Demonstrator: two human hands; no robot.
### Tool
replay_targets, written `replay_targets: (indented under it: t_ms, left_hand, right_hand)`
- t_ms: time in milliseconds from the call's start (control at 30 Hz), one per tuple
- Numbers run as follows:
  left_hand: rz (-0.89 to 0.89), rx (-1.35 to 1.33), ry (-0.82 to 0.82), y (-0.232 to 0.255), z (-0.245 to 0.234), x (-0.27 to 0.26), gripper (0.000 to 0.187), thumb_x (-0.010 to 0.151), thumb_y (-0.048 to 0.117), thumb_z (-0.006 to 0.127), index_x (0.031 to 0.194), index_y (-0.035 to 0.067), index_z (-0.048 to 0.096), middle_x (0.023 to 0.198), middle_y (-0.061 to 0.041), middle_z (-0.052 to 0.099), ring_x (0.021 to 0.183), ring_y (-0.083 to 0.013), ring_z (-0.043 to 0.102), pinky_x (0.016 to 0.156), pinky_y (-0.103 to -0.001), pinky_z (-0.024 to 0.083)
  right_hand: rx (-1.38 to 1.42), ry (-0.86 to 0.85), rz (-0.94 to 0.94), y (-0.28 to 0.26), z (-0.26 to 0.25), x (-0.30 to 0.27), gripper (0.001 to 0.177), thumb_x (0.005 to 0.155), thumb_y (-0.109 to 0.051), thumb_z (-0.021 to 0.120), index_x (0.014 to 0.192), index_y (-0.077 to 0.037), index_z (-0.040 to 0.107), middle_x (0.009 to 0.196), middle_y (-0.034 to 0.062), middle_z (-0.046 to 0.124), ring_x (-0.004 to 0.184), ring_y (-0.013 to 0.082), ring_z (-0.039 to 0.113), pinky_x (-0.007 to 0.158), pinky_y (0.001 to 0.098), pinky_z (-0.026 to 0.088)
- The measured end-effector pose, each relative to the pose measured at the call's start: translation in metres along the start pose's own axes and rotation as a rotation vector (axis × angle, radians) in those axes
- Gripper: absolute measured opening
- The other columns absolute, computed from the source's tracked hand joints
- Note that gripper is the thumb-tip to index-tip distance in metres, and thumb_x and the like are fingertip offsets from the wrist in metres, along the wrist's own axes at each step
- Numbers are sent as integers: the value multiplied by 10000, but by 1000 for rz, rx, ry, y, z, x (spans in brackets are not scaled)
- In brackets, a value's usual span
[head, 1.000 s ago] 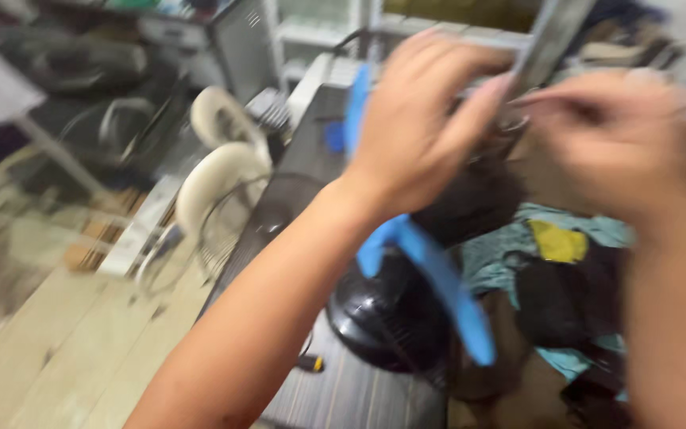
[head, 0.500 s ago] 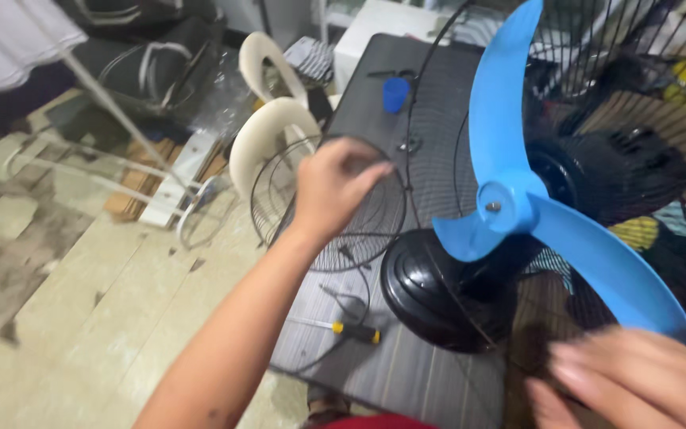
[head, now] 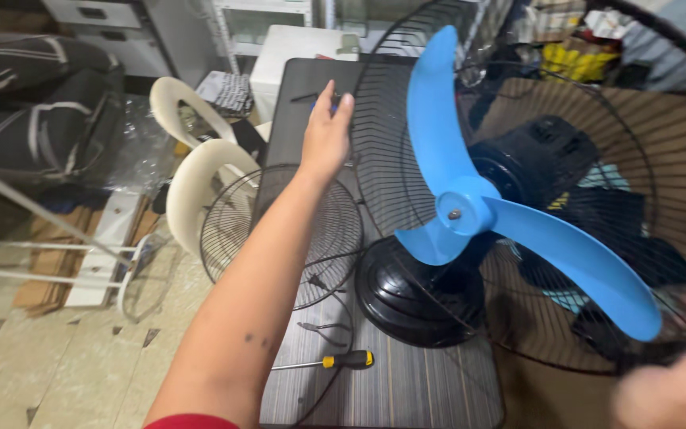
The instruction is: The person assembles a table fan by attaching the blue fan blade to the motor shaft, securing it with a nut, and then fitting the front wire cage over the blade. The person uses a screwdriver to tighten the nut and aligns the cage before snapping it into place.
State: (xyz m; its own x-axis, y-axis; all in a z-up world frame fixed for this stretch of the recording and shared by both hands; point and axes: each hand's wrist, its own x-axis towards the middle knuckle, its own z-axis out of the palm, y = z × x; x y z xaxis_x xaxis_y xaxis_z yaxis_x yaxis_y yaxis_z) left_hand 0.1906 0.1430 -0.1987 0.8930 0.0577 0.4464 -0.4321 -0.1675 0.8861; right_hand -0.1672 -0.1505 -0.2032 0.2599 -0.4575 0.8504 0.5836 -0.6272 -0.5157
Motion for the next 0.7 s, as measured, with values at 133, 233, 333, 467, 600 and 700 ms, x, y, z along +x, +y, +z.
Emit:
replay_targets:
  t_ms: [133,233,333,467,600,700]
  left_hand:
    - [-68,-172,-39,10,7,2,524,1037,350,526,1445,22,512,1413,-177,603,1283,-239,590,1065,-335,444]
    - [-87,-151,6,20,-8,-13,424,1019,283,540,1331,19,656,1301,-147,708,1192,-195,653,1022,-309,478]
    - [-65,-129,34,30,-24,-26,356,1003,197,585,1295,14,675,1200,-111,751,1077,-150,688,950,-282,516]
    - [-46,-190,36,45,-39,-43,298,1008,118,614,1267,-5,695,1135,-81,773,987,-111,704,897,-254,552]
    - [-50,-158,72,49,-46,-56,304,983,91,642,1261,-18,697,1107,-78,783,949,-111,711,867,-254,562]
    - [-104,-122,55,45,-45,-55,392,957,95,637,1335,-9,660,1207,-104,760,1030,-151,717,913,-260,554]
  right_hand:
    - [27,44,38,15,-12,1,292,1107,-113,470,1246,128,557,1174,175,637,1047,221,636,994,311,508]
    - [57,38,65,23,-17,13,322,1169,-103,408,1281,168,543,1215,192,628,1083,218,621,1025,297,495]
    - [98,15,126,34,-19,29,359,1172,-119,375,1311,163,550,1235,185,641,1104,201,618,1034,281,485]
    - [152,3,224,48,-22,58,415,1150,-179,358,1361,102,579,1280,136,653,1120,182,605,1065,283,501]
    - [108,-100,255,57,-19,78,428,1111,-248,321,1367,7,551,1309,66,613,1203,163,585,1101,274,480]
    - [348,-3,393,51,-22,72,362,1135,-185,390,1403,10,534,1335,109,648,1150,180,611,1110,299,518]
